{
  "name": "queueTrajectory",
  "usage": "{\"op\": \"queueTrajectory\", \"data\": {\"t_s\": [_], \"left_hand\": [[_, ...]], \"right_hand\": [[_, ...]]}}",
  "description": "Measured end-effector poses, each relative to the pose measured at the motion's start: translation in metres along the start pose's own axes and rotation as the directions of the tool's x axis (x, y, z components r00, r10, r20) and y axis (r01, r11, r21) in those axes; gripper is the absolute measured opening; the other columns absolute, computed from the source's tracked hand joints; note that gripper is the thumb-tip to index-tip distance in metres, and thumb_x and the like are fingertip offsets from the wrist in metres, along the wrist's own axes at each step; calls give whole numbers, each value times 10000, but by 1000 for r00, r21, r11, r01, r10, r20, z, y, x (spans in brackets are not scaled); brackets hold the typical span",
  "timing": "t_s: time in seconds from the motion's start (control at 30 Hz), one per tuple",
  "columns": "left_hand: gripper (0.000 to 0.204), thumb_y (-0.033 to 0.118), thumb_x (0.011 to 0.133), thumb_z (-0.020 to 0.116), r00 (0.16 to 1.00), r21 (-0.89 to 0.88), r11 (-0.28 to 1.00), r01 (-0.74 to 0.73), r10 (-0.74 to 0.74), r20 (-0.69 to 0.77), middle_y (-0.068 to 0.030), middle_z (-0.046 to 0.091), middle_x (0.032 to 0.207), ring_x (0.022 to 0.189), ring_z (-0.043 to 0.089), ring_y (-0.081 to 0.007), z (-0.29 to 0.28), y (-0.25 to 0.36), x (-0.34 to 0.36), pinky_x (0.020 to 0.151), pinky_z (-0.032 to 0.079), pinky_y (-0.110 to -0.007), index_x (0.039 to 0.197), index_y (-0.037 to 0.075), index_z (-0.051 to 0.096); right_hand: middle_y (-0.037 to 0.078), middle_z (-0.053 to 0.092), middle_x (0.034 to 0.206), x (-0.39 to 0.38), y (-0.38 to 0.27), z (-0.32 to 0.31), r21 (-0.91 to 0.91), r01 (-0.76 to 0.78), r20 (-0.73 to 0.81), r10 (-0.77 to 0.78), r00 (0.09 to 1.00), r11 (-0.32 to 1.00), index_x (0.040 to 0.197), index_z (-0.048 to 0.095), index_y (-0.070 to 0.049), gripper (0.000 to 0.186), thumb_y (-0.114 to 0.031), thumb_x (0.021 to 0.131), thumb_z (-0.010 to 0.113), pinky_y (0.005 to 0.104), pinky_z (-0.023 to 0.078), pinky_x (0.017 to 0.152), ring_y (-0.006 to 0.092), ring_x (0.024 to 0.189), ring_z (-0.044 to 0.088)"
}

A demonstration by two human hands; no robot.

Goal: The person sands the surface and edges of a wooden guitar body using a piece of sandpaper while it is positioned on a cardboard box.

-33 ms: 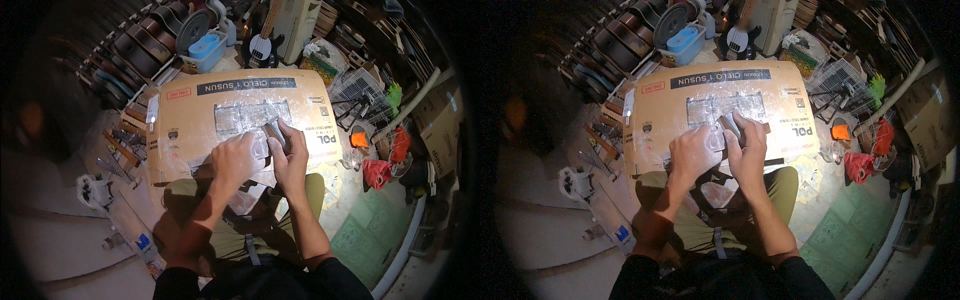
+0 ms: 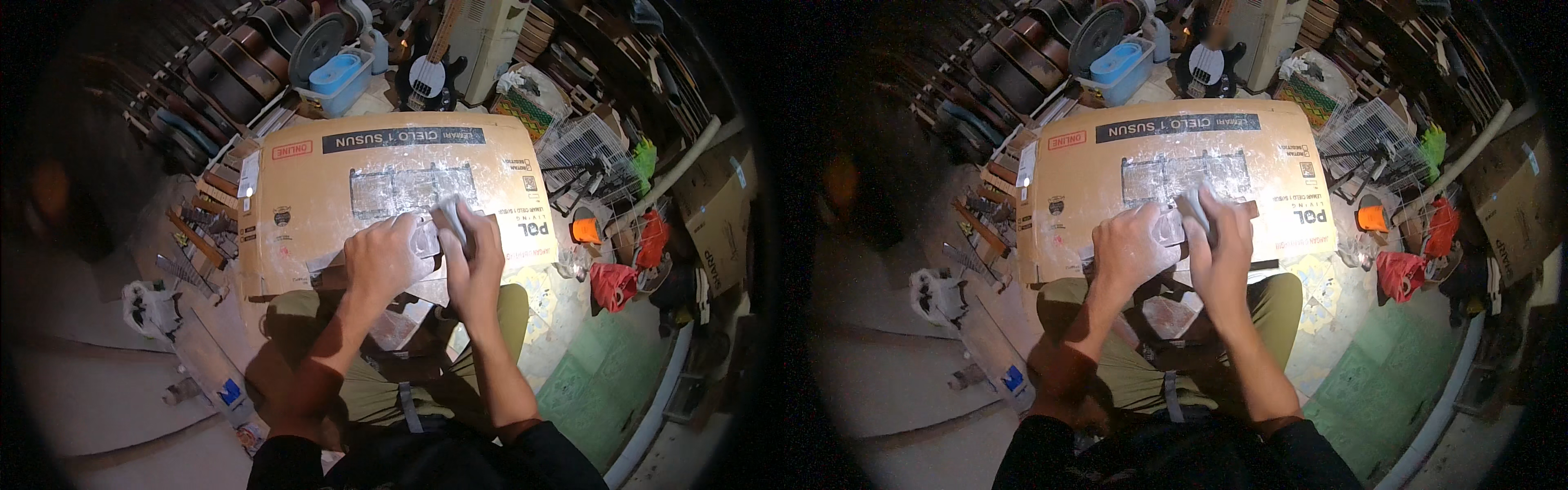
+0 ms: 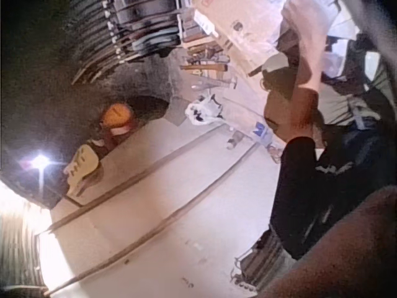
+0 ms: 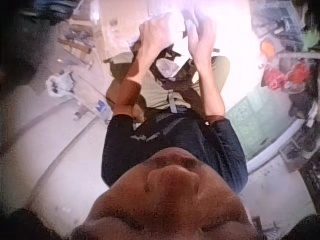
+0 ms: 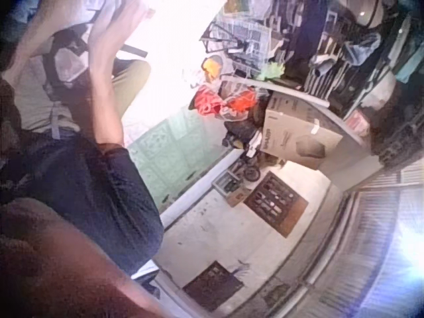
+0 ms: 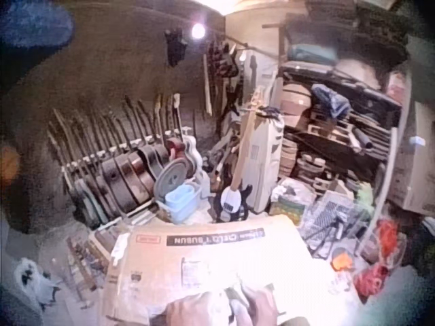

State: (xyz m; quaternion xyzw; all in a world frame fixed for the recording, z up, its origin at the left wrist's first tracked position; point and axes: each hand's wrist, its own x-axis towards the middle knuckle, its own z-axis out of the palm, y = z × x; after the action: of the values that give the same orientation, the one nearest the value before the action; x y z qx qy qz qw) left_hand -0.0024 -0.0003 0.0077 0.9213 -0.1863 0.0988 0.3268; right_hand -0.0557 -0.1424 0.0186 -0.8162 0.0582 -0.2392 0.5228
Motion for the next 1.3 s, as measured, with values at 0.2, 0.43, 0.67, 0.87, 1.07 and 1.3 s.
{"op": "queueTrajectory", "data": {"t_s": [0.2, 0.43, 0.67, 0.87, 1.07, 1.3], "left_hand": [[325, 339, 717, 830, 995, -22, 999, -37, 34, -96, -129, 703, 778, 717, 709, -352, 3, -1, -5, 615, 548, -470, 882, 105, 676], [214, 193, 729, 758, 994, 13, 999, -52, 53, -94, -124, 706, 776, 706, 712, -345, 2, 2, -11, 605, 556, -460, 908, 100, 686], [245, 241, 732, 799, 997, -13, 999, -32, 31, -75, -110, 712, 785, 724, 709, -347, -2, 1, -1, 617, 551, -455, 939, 135, 720], [218, 265, 739, 807, 999, 42, 999, 13, -12, -35, -107, 710, 807, 765, 708, -353, 4, -7, -4, 628, 549, -461, 836, 119, 678], [288, 285, 746, 810, 1000, -5, 1000, -22, 22, -4, -124, 717, 830, 774, 708, -364, -6, 1, -1, 645, 551, -456, 965, 124, 714], [249, 263, 731, 774, 999, -66, 997, -46, 45, -16, -127, 705, 786, 736, 706, -361, -4, 9, -3, 636, 554, -481, 906, 114, 679]], "right_hand": [[219, 636, 1125, 7, -11, -1, -185, 111, 9, -111, 994, 977, 1280, 657, 0, 408, 15, 878, 720, 421, 466, 991, 365, 1089, 599], [212, 637, 1141, -8, -12, -2, -177, 120, -6, -123, 992, 977, 1270, 660, 9, 374, -7, 900, 706, 405, 472, 969, 347, 1072, 601], [196, 629, 1125, -33, -9, -9, -224, 128, -22, -136, 990, 966, 1283, 657, 10, 389, -6, 896, 704, 389, 480, 927, 330, 1034, 603], [204, 624, 1170, -46, -11, -7, -224, 163, -4, -169, 986, 961, 1260, 668, 5, 373, -10, 889, 708, 402, 471, 949, 338, 1057, 603], [200, 648, 1130, -13, -17, -5, -61, -25, 27, 27, 999, 998, 1245, 681, -20, 405, 5, 845, 738, 436, 463, 988, 367, 1074, 603], [193, 641, 1156, -6, -12, -4, -86, 24, -36, -27, 999, 996, 1248, 688, -38, 414, -1, 840, 746, 439, 457, 989, 371, 1070, 601]]}}
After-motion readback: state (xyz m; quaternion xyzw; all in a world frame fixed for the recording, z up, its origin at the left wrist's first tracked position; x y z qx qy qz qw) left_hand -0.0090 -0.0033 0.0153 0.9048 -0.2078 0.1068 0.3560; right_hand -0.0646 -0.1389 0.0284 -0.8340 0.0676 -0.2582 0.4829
